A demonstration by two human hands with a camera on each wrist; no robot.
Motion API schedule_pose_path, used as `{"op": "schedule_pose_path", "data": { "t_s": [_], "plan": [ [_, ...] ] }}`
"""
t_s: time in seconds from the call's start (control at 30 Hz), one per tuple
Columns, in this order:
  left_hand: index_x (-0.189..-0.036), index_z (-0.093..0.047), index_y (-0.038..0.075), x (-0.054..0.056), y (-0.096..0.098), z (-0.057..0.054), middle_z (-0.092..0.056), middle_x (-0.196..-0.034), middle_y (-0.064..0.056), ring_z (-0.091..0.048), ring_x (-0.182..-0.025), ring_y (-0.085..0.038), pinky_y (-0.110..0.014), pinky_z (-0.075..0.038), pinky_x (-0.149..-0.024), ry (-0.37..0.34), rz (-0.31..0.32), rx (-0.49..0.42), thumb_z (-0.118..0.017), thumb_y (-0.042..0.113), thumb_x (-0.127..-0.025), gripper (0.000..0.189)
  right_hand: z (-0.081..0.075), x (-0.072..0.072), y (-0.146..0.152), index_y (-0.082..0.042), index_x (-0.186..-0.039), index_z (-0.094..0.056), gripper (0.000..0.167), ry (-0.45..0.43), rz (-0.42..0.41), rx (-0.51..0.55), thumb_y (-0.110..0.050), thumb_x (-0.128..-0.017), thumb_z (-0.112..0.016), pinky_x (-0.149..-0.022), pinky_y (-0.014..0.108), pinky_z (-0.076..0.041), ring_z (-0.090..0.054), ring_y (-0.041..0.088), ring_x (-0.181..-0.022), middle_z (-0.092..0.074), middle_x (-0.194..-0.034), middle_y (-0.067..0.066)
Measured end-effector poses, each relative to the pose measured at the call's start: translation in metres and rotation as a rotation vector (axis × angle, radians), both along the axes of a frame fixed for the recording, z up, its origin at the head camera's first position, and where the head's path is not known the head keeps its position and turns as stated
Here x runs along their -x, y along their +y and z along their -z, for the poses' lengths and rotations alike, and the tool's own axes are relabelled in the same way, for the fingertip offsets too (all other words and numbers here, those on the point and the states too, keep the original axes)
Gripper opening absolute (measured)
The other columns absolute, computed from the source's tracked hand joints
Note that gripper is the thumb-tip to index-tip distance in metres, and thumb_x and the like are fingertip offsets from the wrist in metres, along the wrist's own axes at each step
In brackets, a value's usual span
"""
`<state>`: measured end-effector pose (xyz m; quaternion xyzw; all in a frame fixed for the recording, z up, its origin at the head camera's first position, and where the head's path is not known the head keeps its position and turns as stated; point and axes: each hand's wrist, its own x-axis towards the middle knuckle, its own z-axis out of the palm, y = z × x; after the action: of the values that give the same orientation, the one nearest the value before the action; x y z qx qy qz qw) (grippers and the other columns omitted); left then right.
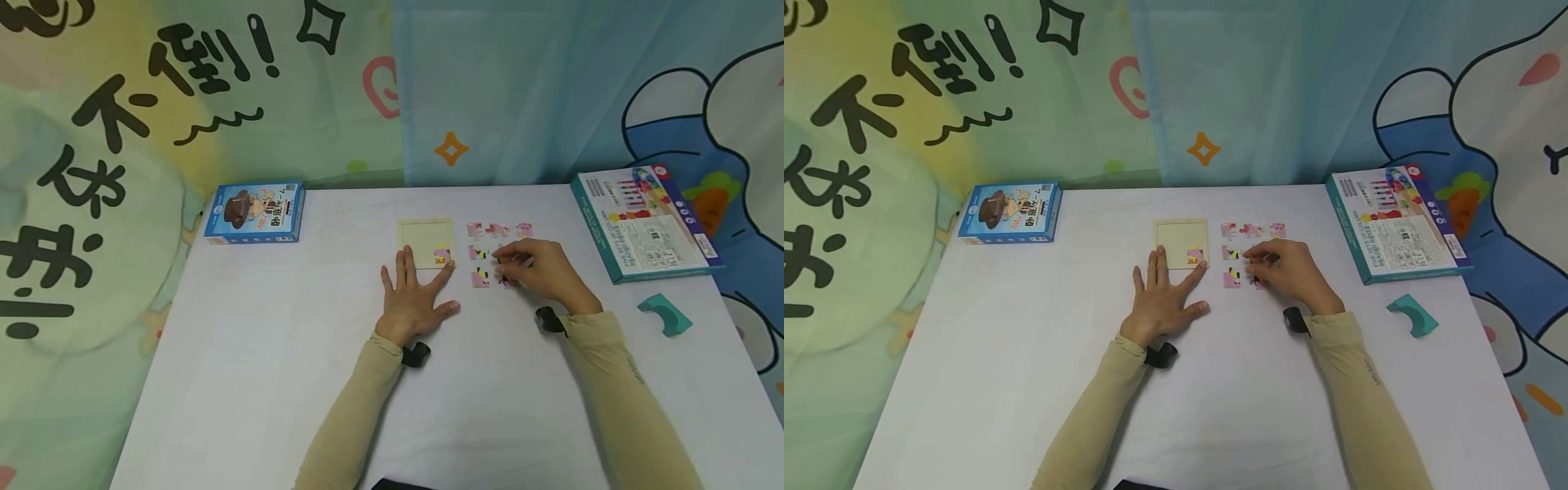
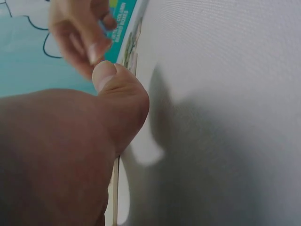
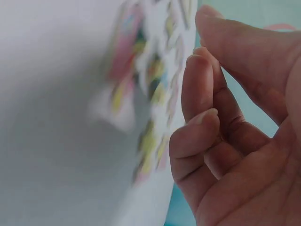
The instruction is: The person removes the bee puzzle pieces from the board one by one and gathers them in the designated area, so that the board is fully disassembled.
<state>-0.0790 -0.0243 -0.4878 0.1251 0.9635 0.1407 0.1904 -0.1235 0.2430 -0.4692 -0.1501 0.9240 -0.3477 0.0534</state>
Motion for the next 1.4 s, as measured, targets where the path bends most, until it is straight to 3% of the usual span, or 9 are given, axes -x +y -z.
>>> {"op": "schedule_pose_path", "data": {
  "t_s": [0.3,0.57,0.8,1.4],
  "plan": [
    [-0.166,-0.019,0.052,0.003,0.0,0.0,0.018,-0.173,-0.03,0.012,-0.164,-0.044,-0.072,-0.002,-0.128,-0.001,0.022,0.043,-0.049,0.072,-0.102,0.074,-0.007,0.03,-0.049,-0.002,-0.119,-0.079,0.023,-0.055,-0.081,0.011,-0.012,-0.099,-0.076,-0.09,0.051,-0.055,-0.07,0.033,-0.097,-0.078,-0.106,0.017],
    [-0.166,-0.018,0.053,0.004,-0.001,-0.006,0.02,-0.173,-0.029,0.014,-0.164,-0.043,-0.072,-0.002,-0.128,-0.04,0.029,0.041,-0.046,0.072,-0.102,0.073,-0.002,0.053,-0.073,-0.002,-0.12,-0.079,0.023,-0.126,-0.111,-0.018,-0.011,-0.098,-0.076,-0.089,0.046,-0.054,-0.071,0.031,-0.098,-0.079,-0.11,0.016],
    [-0.166,-0.018,0.053,0.003,-0.001,-0.007,0.017,-0.173,-0.03,0.011,-0.165,-0.044,-0.072,-0.004,-0.128,-0.026,0.033,0.07,-0.046,0.072,-0.103,0.072,0.004,0.059,-0.081,0.0,-0.116,-0.08,0.022,-0.148,-0.157,-0.041,-0.01,-0.097,-0.078,-0.086,0.046,-0.057,-0.073,0.03,-0.094,-0.08,-0.112,0.017],
    [-0.166,-0.02,0.052,0.005,-0.001,-0.007,0.018,-0.174,-0.028,0.013,-0.165,-0.042,-0.07,-0.002,-0.129,-0.042,0.021,0.056,-0.046,0.071,-0.103,0.071,0.003,0.064,-0.086,-0.001,-0.113,-0.073,0.021,-0.203,-0.144,-0.027,-0.01,-0.094,-0.08,-0.092,0.047,-0.056,-0.071,0.03,-0.095,-0.075,-0.105,0.017]
  ]
}}
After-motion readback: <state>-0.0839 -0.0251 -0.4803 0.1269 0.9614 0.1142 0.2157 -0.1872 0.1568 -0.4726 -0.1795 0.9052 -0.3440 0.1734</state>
